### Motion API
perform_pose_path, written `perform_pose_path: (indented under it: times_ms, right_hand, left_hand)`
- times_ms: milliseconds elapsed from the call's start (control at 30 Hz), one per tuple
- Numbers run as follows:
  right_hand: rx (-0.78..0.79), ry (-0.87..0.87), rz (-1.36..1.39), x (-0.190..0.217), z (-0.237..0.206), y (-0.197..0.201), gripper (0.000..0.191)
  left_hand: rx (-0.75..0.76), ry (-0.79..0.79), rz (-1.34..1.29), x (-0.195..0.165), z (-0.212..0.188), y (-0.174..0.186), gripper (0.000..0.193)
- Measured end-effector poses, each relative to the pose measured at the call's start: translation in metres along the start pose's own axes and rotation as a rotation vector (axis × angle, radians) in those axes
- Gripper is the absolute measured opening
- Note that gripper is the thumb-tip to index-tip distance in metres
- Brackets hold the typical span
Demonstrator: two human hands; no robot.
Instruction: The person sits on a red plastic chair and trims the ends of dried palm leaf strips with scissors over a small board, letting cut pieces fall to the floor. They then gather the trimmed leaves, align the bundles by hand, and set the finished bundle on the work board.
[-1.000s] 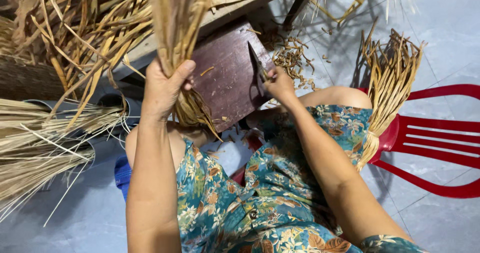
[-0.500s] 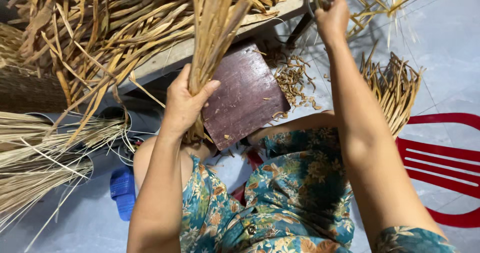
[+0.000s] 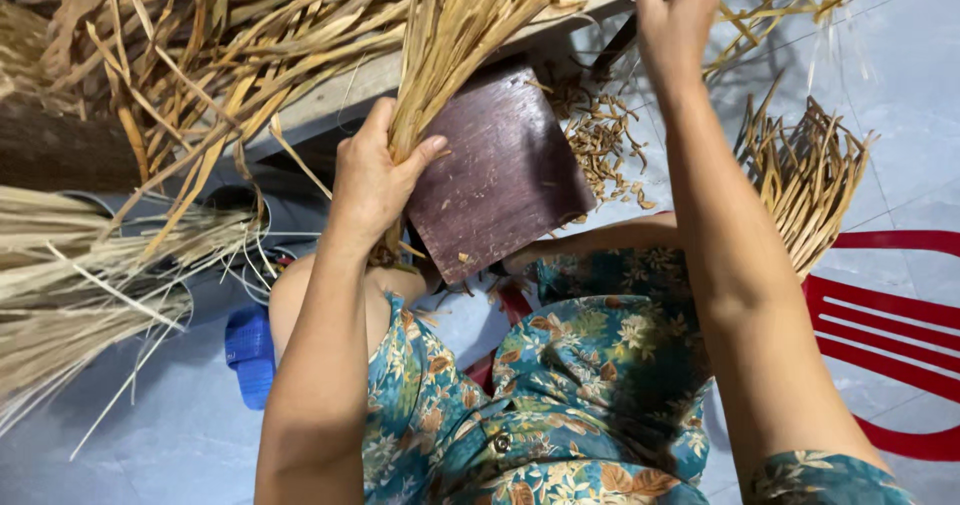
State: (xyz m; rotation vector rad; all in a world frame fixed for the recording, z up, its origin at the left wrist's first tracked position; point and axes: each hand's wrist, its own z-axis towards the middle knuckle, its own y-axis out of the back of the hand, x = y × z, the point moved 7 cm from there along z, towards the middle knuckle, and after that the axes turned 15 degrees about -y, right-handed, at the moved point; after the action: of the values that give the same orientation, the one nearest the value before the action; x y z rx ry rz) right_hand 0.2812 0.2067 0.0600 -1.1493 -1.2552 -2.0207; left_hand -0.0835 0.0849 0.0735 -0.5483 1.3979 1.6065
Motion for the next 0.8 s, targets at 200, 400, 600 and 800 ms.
perform_pose_path:
  times_ms: [200, 400, 600, 800]
  right_hand:
    - [0.329, 0.843, -0.413, 0.13, -0.156, 0.001, 0.084]
    - [0.319, 1.012, -0.846, 0.116, -0.161, -0.033, 0.035]
    - [0.55, 0.547, -0.537, 0.058, -0.152, -0.03, 0.042]
    - [0.511, 0.642, -0.416, 0.049, -0.155, -0.04, 0.03]
  left_hand:
    - [0.132, -0.065, 0.036, -0.001, 0.0, -0.027, 0.045]
    - [0.371, -0.206, -0.07, -0.036, -0.007, -0.055, 0.05]
    - [0.555, 0.007, -0.006, -0.026, -0.008, -0.052, 0.05]
    - [0.494, -0.194, 0.023, -0.021, -0.003, -0.063, 0.051]
